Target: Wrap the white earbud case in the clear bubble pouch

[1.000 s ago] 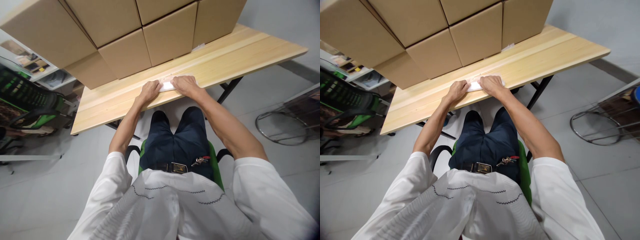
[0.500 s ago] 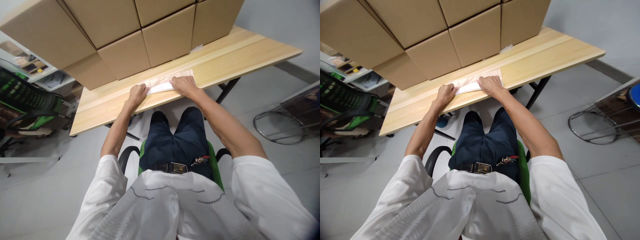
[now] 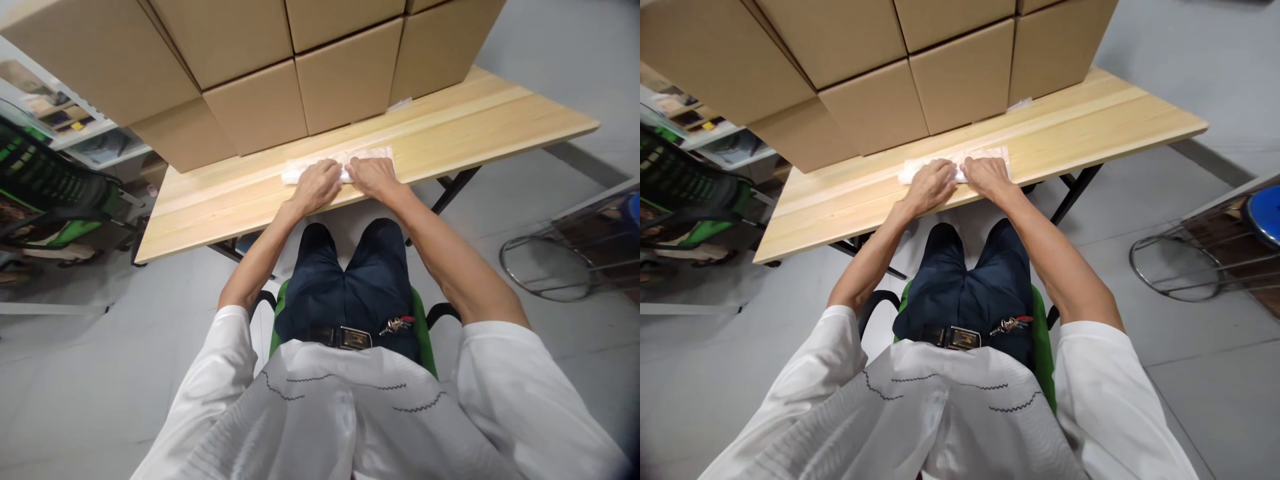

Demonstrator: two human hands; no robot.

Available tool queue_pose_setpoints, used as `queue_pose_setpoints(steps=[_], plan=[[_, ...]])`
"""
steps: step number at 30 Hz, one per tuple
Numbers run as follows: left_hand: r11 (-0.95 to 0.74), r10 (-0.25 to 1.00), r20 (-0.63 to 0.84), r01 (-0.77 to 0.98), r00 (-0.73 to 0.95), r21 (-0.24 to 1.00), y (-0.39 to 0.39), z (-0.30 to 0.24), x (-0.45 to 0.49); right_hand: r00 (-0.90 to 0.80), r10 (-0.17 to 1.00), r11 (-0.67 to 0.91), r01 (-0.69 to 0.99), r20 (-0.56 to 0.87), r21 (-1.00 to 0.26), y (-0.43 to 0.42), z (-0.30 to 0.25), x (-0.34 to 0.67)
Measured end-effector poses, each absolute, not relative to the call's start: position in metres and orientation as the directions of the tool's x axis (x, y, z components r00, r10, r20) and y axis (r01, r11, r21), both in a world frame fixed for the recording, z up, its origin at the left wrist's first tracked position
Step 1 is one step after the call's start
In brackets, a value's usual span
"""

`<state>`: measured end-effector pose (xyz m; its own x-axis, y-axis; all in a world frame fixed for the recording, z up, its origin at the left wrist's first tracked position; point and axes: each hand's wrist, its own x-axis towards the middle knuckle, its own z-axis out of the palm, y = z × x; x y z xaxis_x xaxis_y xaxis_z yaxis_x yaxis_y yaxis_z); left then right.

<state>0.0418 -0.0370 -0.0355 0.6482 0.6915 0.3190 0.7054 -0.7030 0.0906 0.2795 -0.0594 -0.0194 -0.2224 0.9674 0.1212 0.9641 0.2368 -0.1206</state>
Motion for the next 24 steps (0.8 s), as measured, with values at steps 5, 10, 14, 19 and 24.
queue_pose_setpoints(steps=[5,10,14,19,24], plan=[[-0.698,0.701,0.314,0.707,0.640,0.118,-0.032,-0.051,0.060,-0.224,0.970,0.237,0.960,0.093,-0.153,-0.063,-0.014,0.280],[-0.669,0.731,0.277,0.734,0.623,0.114,-0.038,-0.040,0.060,-0.197,0.977,0.208,0.959,0.076,-0.192,-0.060,-0.009,0.285],[-0.635,0.765,0.219,0.767,0.606,0.094,-0.048,-0.029,0.065,-0.185,0.980,0.195,0.960,0.068,-0.202,-0.057,-0.007,0.291],[-0.619,0.778,0.212,0.781,0.592,0.090,-0.050,-0.028,0.070,-0.199,0.974,0.218,0.954,0.108,-0.208,-0.049,-0.014,0.296],[-0.606,0.786,0.206,0.793,0.583,0.063,-0.052,-0.027,0.071,-0.167,0.983,0.180,0.963,0.081,-0.201,-0.037,-0.018,0.295]])
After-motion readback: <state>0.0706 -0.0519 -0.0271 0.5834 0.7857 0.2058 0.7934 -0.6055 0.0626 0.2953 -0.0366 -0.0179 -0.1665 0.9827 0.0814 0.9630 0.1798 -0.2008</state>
